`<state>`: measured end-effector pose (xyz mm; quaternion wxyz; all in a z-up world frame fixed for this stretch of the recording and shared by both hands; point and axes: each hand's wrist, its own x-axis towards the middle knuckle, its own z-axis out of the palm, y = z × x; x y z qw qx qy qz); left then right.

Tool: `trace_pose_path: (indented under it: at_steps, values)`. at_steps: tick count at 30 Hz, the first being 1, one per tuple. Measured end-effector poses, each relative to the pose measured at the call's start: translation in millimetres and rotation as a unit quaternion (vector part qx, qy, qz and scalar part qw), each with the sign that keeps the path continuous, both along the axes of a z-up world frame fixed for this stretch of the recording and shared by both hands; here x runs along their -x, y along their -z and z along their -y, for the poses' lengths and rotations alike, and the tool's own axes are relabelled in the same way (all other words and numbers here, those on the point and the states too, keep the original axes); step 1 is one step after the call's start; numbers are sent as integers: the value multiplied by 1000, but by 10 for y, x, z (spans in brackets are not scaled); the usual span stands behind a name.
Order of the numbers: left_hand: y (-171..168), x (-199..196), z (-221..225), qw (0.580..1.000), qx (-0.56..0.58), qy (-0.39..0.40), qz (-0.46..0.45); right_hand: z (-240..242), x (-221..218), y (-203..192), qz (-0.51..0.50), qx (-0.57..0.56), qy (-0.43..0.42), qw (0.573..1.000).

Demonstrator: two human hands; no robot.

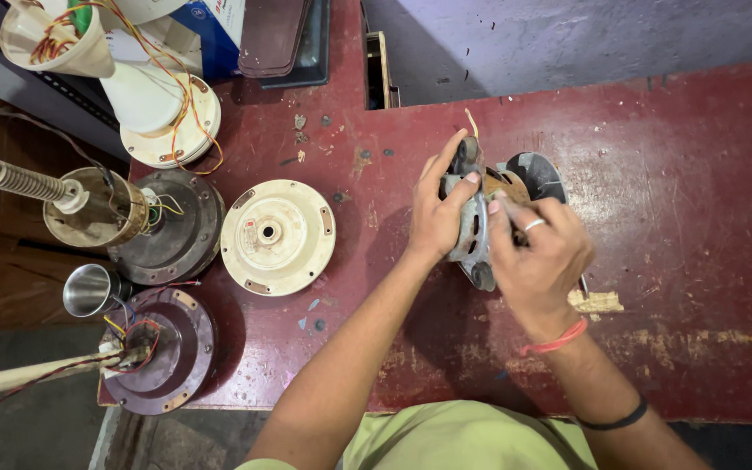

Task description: The person uses a screwdriver to scrape rust and debris from a motor housing, then wipes the surface with a green abrasive pad. The person continues to scrape and wipe the same component repeatedly.

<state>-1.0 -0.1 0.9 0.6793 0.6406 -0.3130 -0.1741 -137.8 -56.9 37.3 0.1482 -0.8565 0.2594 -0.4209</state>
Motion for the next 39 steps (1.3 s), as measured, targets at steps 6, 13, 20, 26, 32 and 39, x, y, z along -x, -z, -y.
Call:
trace_pose_path:
  at_steps: [6, 13, 20, 26, 32, 39]
  values:
    - [-6, -2, -19, 1000, 3, -3, 17, 17, -23, 45, -12, -5, 13, 1000]
    - [-2, 8, -18, 1000, 0, 0, 7, 31, -11, 39, -27, 15, 3, 1000]
    - [1, 4, -28, 1000, 7, 2, 22, -23, 4, -61, -2, 33, -23, 999]
    - [-2, -2, -26, 1000, -2, -3, 12, -50, -20, -119, -5, 19, -30, 999]
    - [-11, -2, -49, 1000, 0, -3, 28, -22, -62, -69, -19, 19, -17, 1000]
    - [-21, 17, -57, 1000, 6, 4, 16, -67, -50, -35, -5, 37, 21, 999]
